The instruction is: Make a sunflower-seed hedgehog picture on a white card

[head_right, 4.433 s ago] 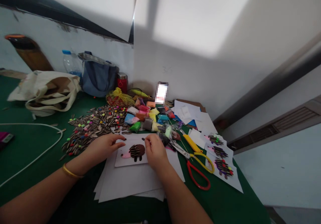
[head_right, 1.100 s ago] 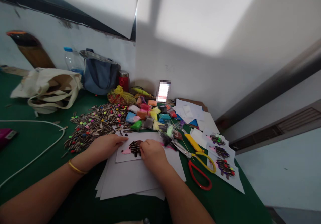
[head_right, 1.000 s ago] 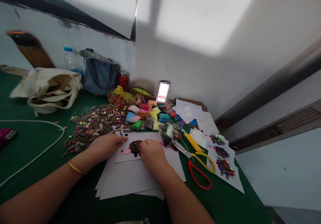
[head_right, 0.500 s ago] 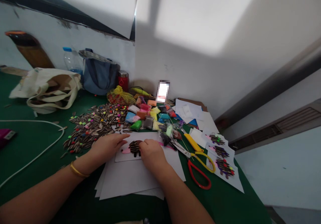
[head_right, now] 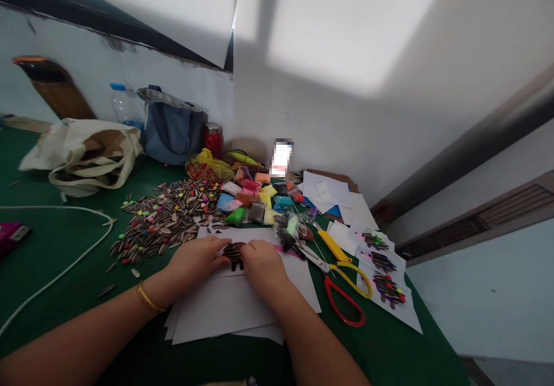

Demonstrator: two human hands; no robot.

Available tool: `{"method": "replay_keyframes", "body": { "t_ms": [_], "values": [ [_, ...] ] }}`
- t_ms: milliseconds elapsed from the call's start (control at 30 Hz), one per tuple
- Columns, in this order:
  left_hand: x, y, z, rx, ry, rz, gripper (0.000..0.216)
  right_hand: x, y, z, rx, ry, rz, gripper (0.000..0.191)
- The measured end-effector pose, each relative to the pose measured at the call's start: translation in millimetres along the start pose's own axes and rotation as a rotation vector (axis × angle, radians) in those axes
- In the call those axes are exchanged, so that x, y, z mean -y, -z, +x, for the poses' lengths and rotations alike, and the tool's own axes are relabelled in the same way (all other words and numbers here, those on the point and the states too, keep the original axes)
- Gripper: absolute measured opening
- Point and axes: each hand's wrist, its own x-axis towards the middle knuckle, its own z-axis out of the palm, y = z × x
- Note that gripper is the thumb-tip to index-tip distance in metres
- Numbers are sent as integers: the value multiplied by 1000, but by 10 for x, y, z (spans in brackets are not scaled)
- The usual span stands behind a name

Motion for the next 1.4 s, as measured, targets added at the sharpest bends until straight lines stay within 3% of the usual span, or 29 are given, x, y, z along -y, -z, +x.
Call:
{"method": "replay_keyframes", "body": {
  "t_ms": [300,600,767,867,1000,1133,1300,1400],
  "values": [
    [-23,57,-12,23,-19,-5,27,-1,-16,5,-21,16,-9,10],
    [-10,42,-19,41,15,-42,32,-17,-27,-3,-13,-5,57,9],
    [66,17,-19,-16,36,-105,42,-98,33,-27,-71,-11,178,11],
    [109,25,6,-69,85,-331,39,-158,50,-34,-147,-24,217,16],
    [81,68,10,-94,185,-987,44,-166,48,-37,-217,-27,267,18],
    [-9,137,-39,123,335,-1652,62,-48,93,-59,-300,8,355,18],
    [-84,144,-79,307,335,-1783,72,171,139,-91,-399,146,493,21],
    [-136,104,-105,380,293,-1737,76,260,127,-80,-361,194,508,22]
  ]
}}
